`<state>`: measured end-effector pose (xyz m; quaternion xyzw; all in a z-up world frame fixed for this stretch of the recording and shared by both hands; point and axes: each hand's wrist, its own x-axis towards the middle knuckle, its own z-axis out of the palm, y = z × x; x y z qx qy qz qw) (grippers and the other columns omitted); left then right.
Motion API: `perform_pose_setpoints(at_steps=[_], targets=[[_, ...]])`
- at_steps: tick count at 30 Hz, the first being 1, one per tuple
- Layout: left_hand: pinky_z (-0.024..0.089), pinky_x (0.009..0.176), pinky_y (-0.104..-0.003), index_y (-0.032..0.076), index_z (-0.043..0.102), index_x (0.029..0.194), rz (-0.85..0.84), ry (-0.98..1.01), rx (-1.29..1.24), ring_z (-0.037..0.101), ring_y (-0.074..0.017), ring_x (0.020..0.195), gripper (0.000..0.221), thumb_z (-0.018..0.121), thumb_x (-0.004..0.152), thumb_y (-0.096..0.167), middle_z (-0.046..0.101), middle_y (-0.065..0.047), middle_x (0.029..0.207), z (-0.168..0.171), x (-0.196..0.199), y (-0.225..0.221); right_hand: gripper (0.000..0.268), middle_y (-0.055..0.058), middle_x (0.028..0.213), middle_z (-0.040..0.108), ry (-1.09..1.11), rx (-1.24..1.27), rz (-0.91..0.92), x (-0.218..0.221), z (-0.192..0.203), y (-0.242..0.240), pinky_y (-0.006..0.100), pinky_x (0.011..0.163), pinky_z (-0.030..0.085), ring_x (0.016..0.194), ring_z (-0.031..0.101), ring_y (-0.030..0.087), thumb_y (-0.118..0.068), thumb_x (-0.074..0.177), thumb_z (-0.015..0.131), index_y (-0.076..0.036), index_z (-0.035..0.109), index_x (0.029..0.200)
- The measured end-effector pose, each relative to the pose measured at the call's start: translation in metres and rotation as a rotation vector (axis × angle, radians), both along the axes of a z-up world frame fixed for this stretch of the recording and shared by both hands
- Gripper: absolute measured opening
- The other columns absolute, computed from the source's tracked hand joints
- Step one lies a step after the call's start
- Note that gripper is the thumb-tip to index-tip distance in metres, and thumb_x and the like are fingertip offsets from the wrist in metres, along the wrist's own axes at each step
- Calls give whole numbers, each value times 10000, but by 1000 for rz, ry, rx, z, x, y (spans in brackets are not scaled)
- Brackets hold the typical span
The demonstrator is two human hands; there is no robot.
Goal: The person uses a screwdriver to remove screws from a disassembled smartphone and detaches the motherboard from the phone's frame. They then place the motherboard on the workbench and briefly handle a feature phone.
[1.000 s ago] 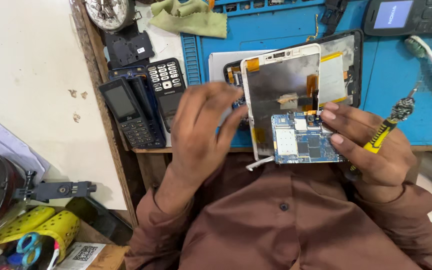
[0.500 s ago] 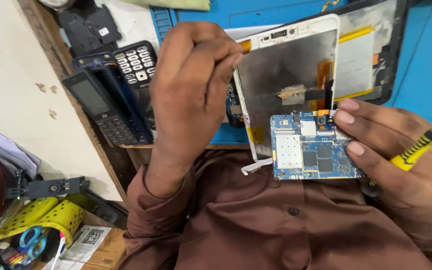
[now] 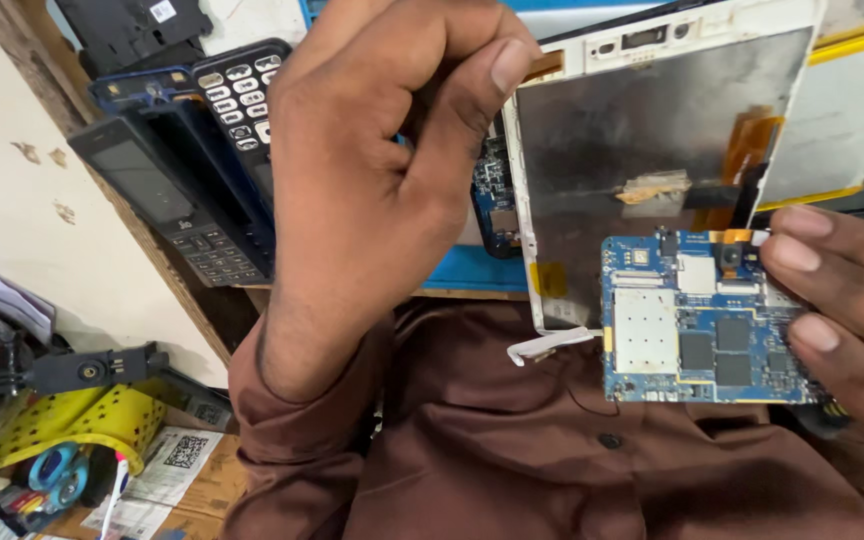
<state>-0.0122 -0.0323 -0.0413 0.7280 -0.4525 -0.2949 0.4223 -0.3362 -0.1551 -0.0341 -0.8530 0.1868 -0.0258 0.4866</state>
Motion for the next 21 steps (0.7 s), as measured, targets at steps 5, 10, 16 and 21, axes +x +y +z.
perform_pose_setpoints(at_steps=[5, 10, 16, 21], targets=[[436, 702, -243, 14, 685, 1113, -1, 29, 8, 562, -95, 806, 77, 665, 1129, 86, 628, -41, 949, 2, 1, -1, 342, 285, 1399, 540, 16, -25, 98, -10, -9, -9, 486, 1086, 488, 1393, 533, 419, -32, 959, 520, -63, 427, 1286], [489, 680, -197, 4, 677, 1074, 25, 134, 25, 612, -42, 755, 89, 708, 1154, 30, 622, -30, 942, 6, -2, -1, 390, 295, 1364, 552, -51, -59, -14, 10, -2, 6, 511, 1080, 522, 1357, 563, 437, -26, 940, 594, -40, 413, 1285], [529, 663, -201, 2, 647, 1076, -28, 4, 3, 670, -61, 804, 115, 753, 1118, 11, 623, -49, 1081, 6, -5, -4, 332, 299, 1264, 616, -134, -153, 95, 24, 8, -5, 521, 1003, 590, 1234, 640, 433, 49, 932, 628, -1, 453, 1209], [561, 768, -235, 23, 616, 1087, -64, -173, -29, 678, -110, 925, 165, 781, 1085, 14, 578, -37, 1152, 7, -10, -3, 255, 272, 1227, 662, -215, -186, 216, 31, 5, -21, 559, 978, 589, 1214, 658, 447, 58, 901, 638, -16, 550, 1128]])
